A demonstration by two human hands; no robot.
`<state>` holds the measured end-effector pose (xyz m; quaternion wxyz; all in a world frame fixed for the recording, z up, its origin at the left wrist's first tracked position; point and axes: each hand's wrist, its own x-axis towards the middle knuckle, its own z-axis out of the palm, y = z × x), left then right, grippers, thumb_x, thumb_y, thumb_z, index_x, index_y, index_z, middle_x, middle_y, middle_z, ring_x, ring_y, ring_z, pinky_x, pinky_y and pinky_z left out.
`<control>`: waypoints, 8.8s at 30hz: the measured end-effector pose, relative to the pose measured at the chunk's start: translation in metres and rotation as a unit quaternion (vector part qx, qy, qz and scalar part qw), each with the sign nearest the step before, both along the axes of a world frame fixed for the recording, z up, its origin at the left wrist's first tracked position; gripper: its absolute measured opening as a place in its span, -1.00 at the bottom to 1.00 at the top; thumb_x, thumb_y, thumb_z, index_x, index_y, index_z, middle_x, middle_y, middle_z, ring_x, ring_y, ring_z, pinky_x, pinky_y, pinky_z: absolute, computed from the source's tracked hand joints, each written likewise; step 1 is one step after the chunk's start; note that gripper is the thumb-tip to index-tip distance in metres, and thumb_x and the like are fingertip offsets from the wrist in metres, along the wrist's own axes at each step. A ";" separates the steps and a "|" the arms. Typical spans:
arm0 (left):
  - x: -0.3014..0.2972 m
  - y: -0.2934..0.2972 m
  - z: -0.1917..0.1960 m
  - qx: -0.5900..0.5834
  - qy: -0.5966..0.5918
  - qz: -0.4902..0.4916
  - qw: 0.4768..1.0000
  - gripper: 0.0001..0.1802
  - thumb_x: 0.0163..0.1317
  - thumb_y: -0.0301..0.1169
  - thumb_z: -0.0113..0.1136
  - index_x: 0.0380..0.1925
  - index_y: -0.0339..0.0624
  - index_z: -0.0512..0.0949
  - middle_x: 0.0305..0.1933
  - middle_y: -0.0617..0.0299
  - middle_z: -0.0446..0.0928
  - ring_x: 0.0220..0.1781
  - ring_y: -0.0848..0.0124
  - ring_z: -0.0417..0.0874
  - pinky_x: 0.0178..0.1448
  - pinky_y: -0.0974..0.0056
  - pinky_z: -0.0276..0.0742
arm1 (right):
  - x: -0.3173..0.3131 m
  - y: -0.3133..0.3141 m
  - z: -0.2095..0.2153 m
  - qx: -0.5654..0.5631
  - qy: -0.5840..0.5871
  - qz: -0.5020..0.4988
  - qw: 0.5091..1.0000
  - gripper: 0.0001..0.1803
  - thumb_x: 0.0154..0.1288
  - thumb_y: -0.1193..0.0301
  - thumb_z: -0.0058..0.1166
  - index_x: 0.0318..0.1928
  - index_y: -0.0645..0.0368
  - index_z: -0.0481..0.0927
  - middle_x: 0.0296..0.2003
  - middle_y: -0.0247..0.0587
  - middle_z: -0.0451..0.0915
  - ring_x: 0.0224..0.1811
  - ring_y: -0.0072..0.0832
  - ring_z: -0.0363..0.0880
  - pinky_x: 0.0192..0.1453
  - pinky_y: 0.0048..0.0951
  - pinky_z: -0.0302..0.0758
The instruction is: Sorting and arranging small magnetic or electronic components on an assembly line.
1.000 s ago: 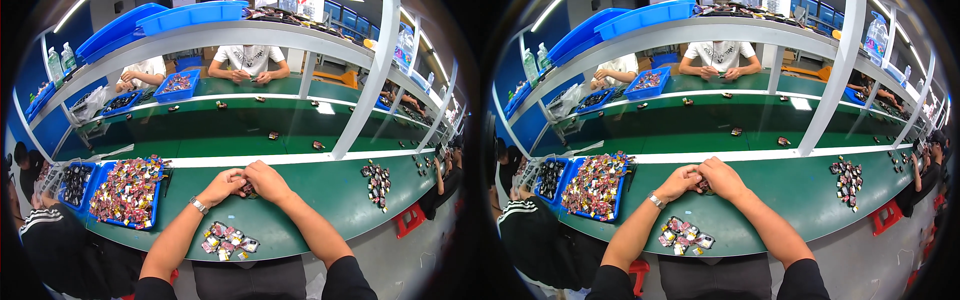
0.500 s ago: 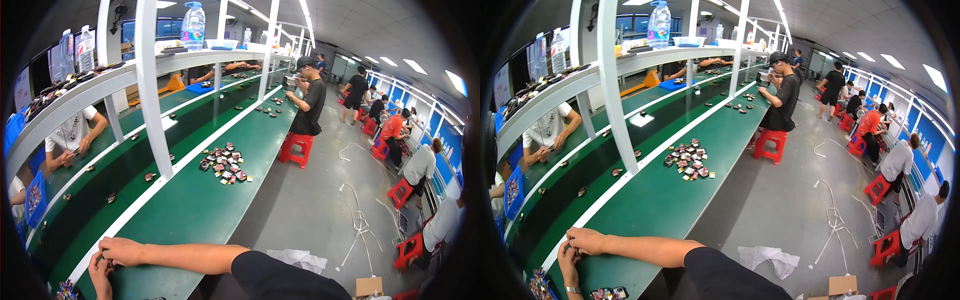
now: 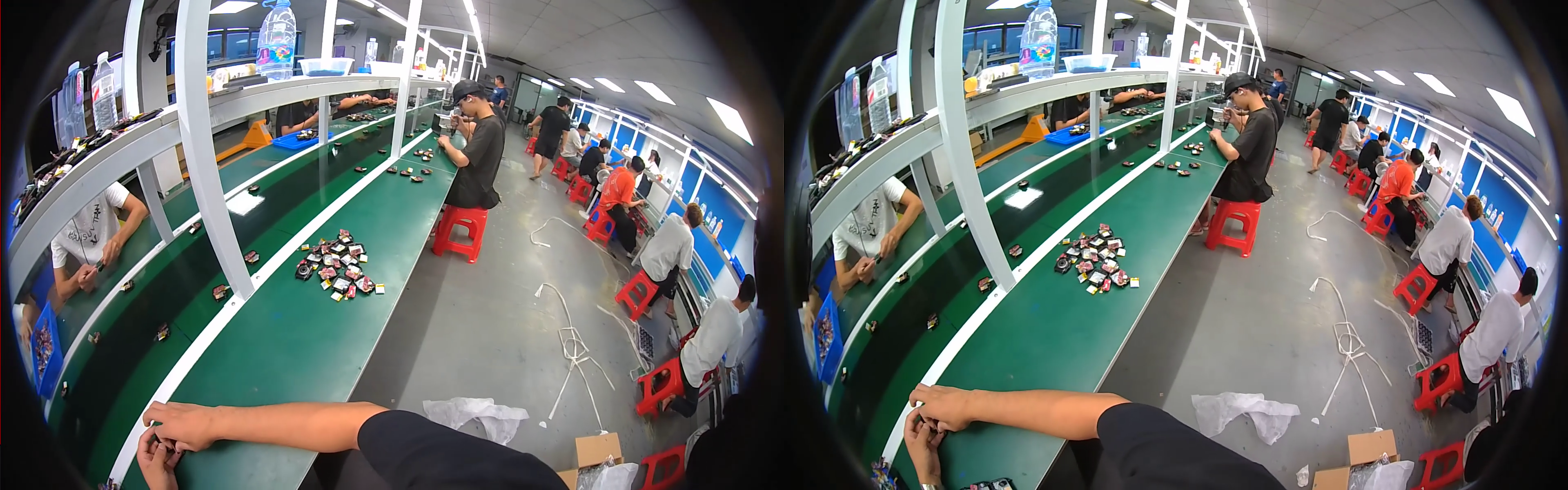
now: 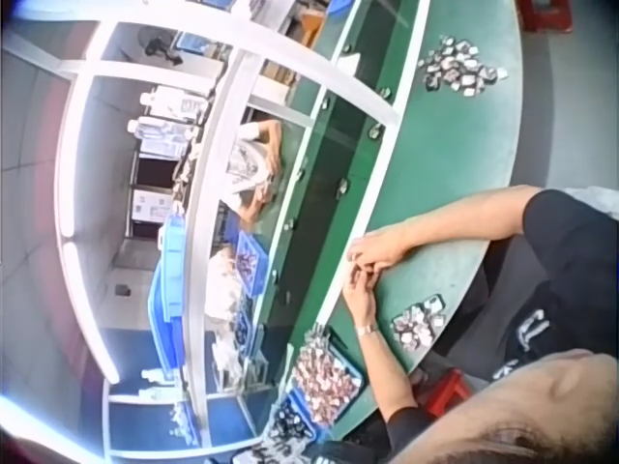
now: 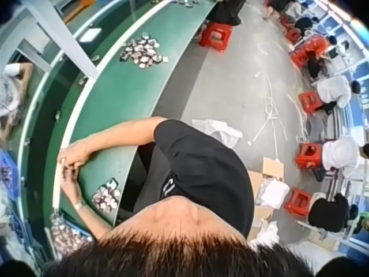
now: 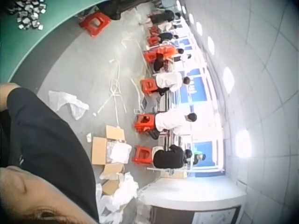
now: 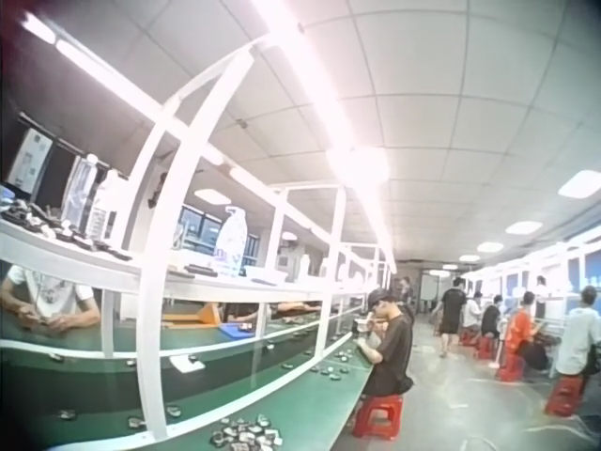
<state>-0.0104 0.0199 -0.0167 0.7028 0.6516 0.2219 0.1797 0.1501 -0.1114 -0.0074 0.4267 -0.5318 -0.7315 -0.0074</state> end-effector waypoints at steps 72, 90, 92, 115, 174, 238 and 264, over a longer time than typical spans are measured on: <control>0.002 -0.007 0.007 -0.091 -0.113 -0.073 0.987 -0.68 0.38 -0.54 0.04 0.12 -0.23 0.36 0.13 0.14 0.49 0.13 0.38 0.58 0.18 0.21 0.61 | -0.010 -0.002 0.004 -0.088 0.196 -0.069 0.974 -0.85 0.23 0.40 0.16 -0.23 0.15 0.71 0.02 -0.20 0.58 0.14 -0.22 0.49 0.22 -0.29 0.43; 0.001 -0.006 0.006 -0.114 -0.143 -0.082 0.980 -0.68 0.41 -0.49 0.03 0.14 -0.25 0.36 0.08 0.11 0.54 0.12 0.36 0.58 0.22 0.18 0.55 | -0.034 0.003 -0.004 0.027 0.191 -0.180 0.965 -0.87 0.12 0.44 0.27 -0.27 0.10 0.72 -0.02 -0.22 0.57 0.06 -0.24 0.48 0.10 -0.28 0.48; 0.000 -0.004 0.003 -0.116 -0.144 -0.086 0.979 -0.67 0.41 -0.50 0.03 0.15 -0.26 0.36 0.11 0.09 0.53 0.13 0.35 0.58 0.24 0.18 0.55 | -0.035 0.003 -0.005 0.020 0.203 -0.180 0.962 -0.86 0.13 0.44 0.26 -0.26 0.11 0.72 -0.01 -0.23 0.57 0.06 -0.25 0.48 0.12 -0.28 0.48; 0.002 -0.005 0.000 -0.125 -0.171 -0.081 0.974 -0.68 0.42 -0.54 -0.01 0.15 -0.31 0.37 0.31 -0.01 0.41 0.21 0.29 0.55 0.28 0.19 0.54 | -0.028 -0.001 -0.001 0.020 0.208 -0.144 0.967 -0.83 0.12 0.44 0.26 -0.23 0.11 0.72 0.09 -0.13 0.52 0.16 -0.15 0.44 0.23 -0.22 0.42; 0.006 -0.010 0.006 -0.101 -0.124 0.009 0.987 -0.71 0.41 -0.57 -0.07 0.11 -0.24 0.37 0.14 0.10 0.53 0.09 0.34 0.61 0.14 0.20 0.60 | -0.020 0.007 -0.002 0.004 0.201 -0.165 0.966 -0.84 0.13 0.58 0.17 -0.23 0.20 0.61 -0.25 -0.16 0.56 -0.27 -0.17 0.64 -0.22 -0.26 0.60; 0.004 -0.006 0.001 -0.092 -0.149 0.003 0.985 -0.75 0.39 -0.58 -0.02 0.05 -0.25 0.38 0.21 0.00 0.49 0.14 0.29 0.59 0.13 0.23 0.63 | -0.022 0.013 -0.007 -0.074 0.391 -0.164 0.902 -0.79 0.13 0.53 0.28 -0.19 0.32 0.66 -0.35 -0.20 0.64 -0.36 -0.55 0.63 -0.22 -0.52 0.60; 0.005 -0.006 0.001 -0.084 -0.110 0.022 0.990 -0.74 0.41 -0.57 -0.06 0.08 -0.23 0.38 0.20 0.07 0.51 0.08 0.36 0.63 0.06 0.31 0.65 | -0.022 0.013 -0.009 -0.090 0.420 -0.149 0.891 -0.84 0.18 0.53 0.21 -0.21 0.31 0.64 -0.32 -0.11 0.67 -0.36 -0.43 0.69 -0.26 -0.44 0.62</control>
